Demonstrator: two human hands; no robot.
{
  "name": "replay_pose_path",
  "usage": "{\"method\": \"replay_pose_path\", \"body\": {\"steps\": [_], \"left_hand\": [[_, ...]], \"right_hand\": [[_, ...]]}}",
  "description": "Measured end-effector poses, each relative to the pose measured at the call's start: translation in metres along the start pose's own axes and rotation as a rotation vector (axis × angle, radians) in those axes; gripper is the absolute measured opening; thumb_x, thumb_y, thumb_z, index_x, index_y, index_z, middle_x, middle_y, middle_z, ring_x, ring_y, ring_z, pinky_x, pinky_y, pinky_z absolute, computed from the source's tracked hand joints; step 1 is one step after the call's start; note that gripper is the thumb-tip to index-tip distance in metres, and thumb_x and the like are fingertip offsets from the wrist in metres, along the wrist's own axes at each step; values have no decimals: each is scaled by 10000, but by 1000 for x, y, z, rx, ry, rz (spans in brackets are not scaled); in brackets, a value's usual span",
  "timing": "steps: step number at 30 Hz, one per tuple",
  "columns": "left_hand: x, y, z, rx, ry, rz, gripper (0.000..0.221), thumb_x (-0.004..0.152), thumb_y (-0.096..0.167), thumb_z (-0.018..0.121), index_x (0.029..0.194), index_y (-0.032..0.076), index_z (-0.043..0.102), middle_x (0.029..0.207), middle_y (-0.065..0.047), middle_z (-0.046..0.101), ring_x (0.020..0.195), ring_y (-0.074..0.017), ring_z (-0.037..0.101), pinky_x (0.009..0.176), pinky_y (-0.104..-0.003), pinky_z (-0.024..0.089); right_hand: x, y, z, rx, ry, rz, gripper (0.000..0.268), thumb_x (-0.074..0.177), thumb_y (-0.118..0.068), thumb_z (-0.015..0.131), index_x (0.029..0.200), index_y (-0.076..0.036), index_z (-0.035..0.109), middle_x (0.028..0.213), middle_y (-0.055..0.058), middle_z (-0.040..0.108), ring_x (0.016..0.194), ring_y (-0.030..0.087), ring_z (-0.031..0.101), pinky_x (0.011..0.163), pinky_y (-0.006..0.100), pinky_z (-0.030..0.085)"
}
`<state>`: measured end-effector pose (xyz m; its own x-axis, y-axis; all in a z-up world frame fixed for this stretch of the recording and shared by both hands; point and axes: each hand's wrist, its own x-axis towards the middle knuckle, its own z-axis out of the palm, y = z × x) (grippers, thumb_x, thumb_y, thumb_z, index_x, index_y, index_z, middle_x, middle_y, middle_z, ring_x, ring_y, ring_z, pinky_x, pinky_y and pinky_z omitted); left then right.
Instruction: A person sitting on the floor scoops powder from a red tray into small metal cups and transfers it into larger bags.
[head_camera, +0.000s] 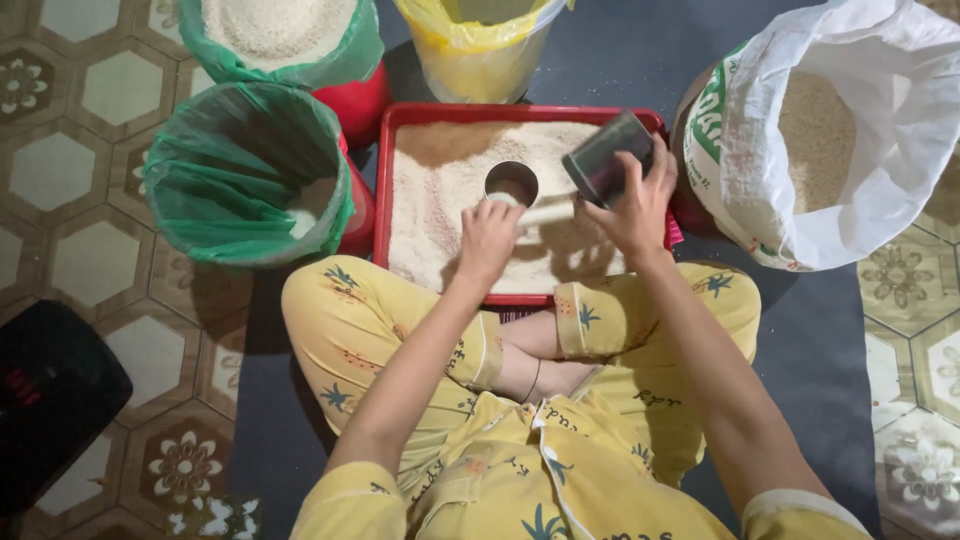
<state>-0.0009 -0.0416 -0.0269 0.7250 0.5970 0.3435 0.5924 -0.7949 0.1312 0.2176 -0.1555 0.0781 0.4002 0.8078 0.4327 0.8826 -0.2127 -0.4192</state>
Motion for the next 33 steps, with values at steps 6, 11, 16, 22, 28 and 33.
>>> {"method": "replay_pose_path", "body": {"steps": [6,11,16,22,28,33], "left_hand": [[72,-39,-22,52,90,-72,354,859,401,779,1157,266,644,1005,27,628,1026,-215,558,902,-464,443],[86,-47,-2,43,59,-122,305,856,405,784,1111,268,688,993,28,618,1034,-219,541,913,-459,427],[34,-14,8,-49,-109,-15,307,906,393,721,1195,314,652,1091,30,623,1133,-215,538,966,-509,432],[20,21,-59,-313,-168,-231,754,872,405,823,1499,190,463,1458,-125,479,1353,-327,436,1106,-515,365],[44,4,-17,-410,-200,-483,1199,662,433,956,1584,77,277,1427,-257,459,1328,-473,534,1126,-576,437],[41,1,-41,-579,-101,-595,1196,591,413,956,1560,154,304,1397,-199,448,1250,-498,588,1011,-631,531]], "right_hand": [[-32,20,10,-240,47,18,859,571,-441,931,1297,-189,548,1533,251,361,1300,482,426,1057,637,367],[-31,17,17,-267,73,42,834,581,-522,896,1273,-202,557,1531,225,404,1288,445,458,1050,606,383],[-34,26,23,-255,-16,192,819,616,-461,909,1299,-209,533,1582,226,313,1302,472,454,1025,613,400],[-31,22,23,-233,-55,222,852,614,-449,934,1309,-204,506,1583,225,295,1308,490,449,1010,628,408],[-33,19,18,-215,-30,208,815,615,-445,907,1299,-192,544,1575,233,314,1313,503,435,1004,629,404],[-37,23,18,-230,-34,175,798,619,-444,895,1300,-177,575,1571,239,333,1308,499,444,970,613,423]]}}
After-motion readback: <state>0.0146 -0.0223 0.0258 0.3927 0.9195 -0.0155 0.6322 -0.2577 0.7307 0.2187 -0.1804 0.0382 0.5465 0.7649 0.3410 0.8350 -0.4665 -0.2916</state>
